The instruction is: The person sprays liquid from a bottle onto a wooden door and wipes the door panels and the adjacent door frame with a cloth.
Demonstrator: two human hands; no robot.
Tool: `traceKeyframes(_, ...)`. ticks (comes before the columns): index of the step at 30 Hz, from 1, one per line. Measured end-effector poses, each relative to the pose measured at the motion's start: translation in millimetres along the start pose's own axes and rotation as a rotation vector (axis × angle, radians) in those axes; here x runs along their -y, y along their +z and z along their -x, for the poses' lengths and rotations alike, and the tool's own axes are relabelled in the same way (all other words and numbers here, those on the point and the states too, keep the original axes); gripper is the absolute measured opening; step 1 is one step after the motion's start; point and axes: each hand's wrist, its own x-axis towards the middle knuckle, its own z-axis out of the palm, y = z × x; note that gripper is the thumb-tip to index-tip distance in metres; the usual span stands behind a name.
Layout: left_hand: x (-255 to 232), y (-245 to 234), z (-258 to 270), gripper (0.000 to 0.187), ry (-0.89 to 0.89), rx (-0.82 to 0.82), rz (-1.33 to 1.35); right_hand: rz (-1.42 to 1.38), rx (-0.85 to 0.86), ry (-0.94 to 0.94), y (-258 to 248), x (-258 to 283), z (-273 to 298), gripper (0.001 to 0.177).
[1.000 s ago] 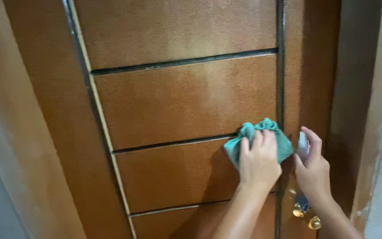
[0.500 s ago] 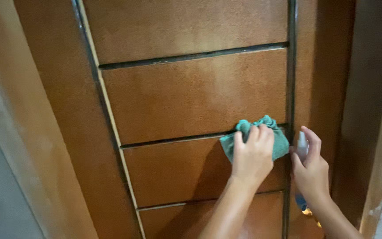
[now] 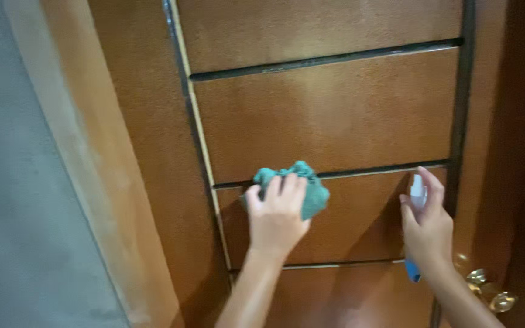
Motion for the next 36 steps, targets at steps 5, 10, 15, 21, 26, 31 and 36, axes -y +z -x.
traceKeyframes(5, 57, -17, 25, 0.063, -0.010, -0.034, -0.092, -0.085, 0.063, 0.243, -1, 28, 9, 0.060)
traceKeyframes(10, 92, -33, 37, 0.060, -0.003, -0.073, -0.163, -0.060, 0.052, 0.246, 0, 33, 8, 0.060)
traceKeyframes(15, 89, -28, 38, 0.055, -0.128, 0.032, -0.144, -0.056, 0.048, 0.272, 1, 36, 10, 0.059)
traceKeyframes(21, 50, 1, 64, 0.080, -0.362, 0.066, -0.135, -0.004, 0.103, 0.324, -4, 35, 8, 0.060)
traceKeyframes(26, 24, 24, 126, 0.088, -0.446, 0.298, -0.093, 0.024, 0.088, 0.317, 0, 32, 10, 0.061)
traceKeyframes(31, 10, 29, 182, 0.095, -0.460, 0.496, -0.090, -0.067, 0.067, 0.288, 6, 34, 15, 0.062)
traceKeyframes(36, 7, 4, 136, 0.103, -0.613, 0.516, 0.049, -0.016, 0.127, 0.221, 9, 41, 14, 0.061)
